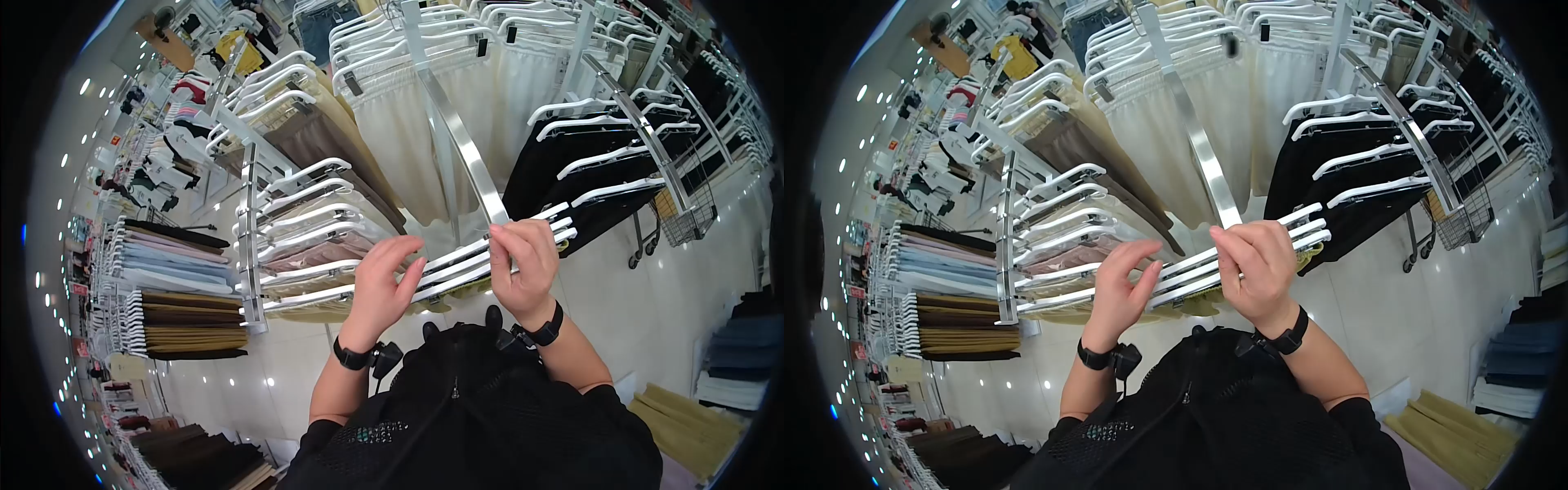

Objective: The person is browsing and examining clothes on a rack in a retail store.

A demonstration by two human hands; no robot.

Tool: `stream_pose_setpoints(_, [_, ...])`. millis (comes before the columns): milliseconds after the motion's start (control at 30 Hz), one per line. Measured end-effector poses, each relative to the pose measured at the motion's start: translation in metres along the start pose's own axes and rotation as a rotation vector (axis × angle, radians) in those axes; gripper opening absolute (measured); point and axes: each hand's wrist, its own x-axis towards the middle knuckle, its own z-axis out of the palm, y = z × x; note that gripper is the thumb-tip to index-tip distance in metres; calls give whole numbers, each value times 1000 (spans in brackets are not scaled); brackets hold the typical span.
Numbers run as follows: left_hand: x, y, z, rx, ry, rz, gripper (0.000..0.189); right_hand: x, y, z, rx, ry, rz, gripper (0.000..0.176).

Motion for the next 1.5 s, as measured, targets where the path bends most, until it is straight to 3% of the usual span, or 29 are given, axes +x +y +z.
stream_pose_setpoints(33, [1, -2, 6, 1, 0, -8, 26, 0, 2, -1, 0, -23, -12, 36])
stream_pose_setpoints(133, [5, 0, 21, -11, -329, -119, 28, -3, 4, -4, 26, -44, -26, 38])
stream_pose_setpoints(233, [7, 10, 29, -110, -416, -269, 31, -1, 5, -4, 67, -50, -31, 40])
stream_pose_setpoints(267, [7, 8, 30, -122, -413, -267, 31, -1, 6, -5, 82, -79, -44, 28])
stream_pose_setpoints(667, [2, -1, 45, -259, -390, -531, 17, 4, 24, -7, 419, -177, -122, 35])
stream_pose_setpoints(733, [-2, -6, 48, -269, -343, -442, 15, 3, 26, -7, 452, -174, -120, 34])
stream_pose_setpoints(867, [18, 0, 42, -123, -340, -472, 16, 7, 28, -5, 477, -192, -153, 33])
stream_pose_setpoints(967, [41, -15, 38, 90, -304, -294, 20, 14, 31, -5, 458, -214, -170, 31])
stream_pose_setpoints(1200, [103, -62, 41, 331, -102, -313, 23, 37, 33, -15, 595, -423, -98, 20])
stream_pose_setpoints(1267, [119, -73, 41, 476, -160, -278, 26, 39, 33, -16, 587, -463, -108, 19])
stream_pose_setpoints(1500, [156, -93, 35, 493, -242, -338, 28, 42, 27, -22, 538, -544, -46, 19])
